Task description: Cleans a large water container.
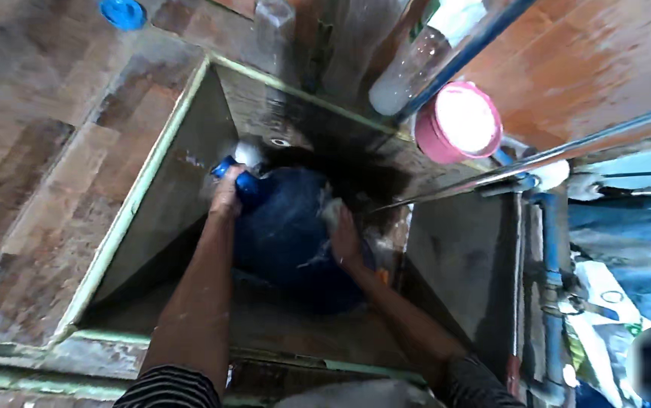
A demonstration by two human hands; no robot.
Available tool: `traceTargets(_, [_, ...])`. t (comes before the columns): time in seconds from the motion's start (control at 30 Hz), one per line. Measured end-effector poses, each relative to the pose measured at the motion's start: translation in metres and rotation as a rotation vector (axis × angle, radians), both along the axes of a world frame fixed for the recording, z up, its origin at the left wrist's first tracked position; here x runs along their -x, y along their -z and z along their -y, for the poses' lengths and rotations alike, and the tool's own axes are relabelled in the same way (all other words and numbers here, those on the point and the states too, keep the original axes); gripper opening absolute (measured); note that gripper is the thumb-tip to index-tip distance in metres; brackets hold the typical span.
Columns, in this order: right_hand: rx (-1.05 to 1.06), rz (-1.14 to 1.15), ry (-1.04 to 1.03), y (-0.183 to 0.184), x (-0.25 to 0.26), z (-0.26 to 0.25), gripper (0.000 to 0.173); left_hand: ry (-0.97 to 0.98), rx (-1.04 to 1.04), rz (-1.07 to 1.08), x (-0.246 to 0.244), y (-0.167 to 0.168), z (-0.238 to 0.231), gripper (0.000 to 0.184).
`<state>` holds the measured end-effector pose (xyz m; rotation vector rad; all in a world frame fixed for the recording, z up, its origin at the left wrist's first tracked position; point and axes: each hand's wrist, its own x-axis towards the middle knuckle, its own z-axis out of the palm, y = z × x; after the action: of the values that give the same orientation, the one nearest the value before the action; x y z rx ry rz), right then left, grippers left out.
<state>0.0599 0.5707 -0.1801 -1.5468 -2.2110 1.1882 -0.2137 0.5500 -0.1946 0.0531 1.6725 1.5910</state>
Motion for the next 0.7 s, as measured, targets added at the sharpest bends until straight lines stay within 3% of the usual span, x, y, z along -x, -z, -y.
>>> traceTargets(0.07, [0.213,0.184,0.030,0.008,-0.003,-0.058,0.050,0.172,-0.102,0.041,-0.007,-0.003,0.003,0.020])
traceTargets(0.1, [0.248,0.269,0.048,0.025,-0.023,-0.063,0.049,0.232,-0.105,0.068,-0.006,0.000,0.007,0.019])
traceTargets(0.17, [0.163,0.381,0.063,0.051,-0.074,-0.032,0.050,0.196,-0.003,0.067,0.012,0.012,0.006,0.023])
traceTargets(0.3, [-0.148,0.154,-0.089,0.035,-0.122,0.076,0.049,-0.091,0.266,0.015,0.037,0.068,0.000,0.063])
traceTargets(0.37, [-0.082,0.147,-0.072,0.033,-0.102,0.050,0.051,-0.077,0.244,0.006,0.035,0.074,-0.001,0.055])
traceTargets(0.47, [0.328,0.359,0.166,0.045,-0.086,-0.044,0.055,-0.087,0.061,0.099,0.030,0.085,0.005,0.034])
traceTargets(0.5, [0.377,0.398,0.191,0.051,-0.091,-0.049,0.055,-0.065,0.047,0.141,0.026,0.084,0.011,0.030])
traceTargets(0.57, [0.191,0.329,0.084,0.045,-0.098,-0.015,0.049,-0.024,0.110,0.149,0.037,0.084,0.015,0.032])
traceTargets(0.63, [-0.007,0.147,-0.148,0.033,-0.120,0.040,0.045,-0.018,0.275,0.088,0.047,0.103,0.024,0.047])
traceTargets(0.7, [0.015,0.091,-0.203,0.026,-0.126,0.050,0.045,-0.025,0.367,0.065,0.049,0.124,0.033,0.058])
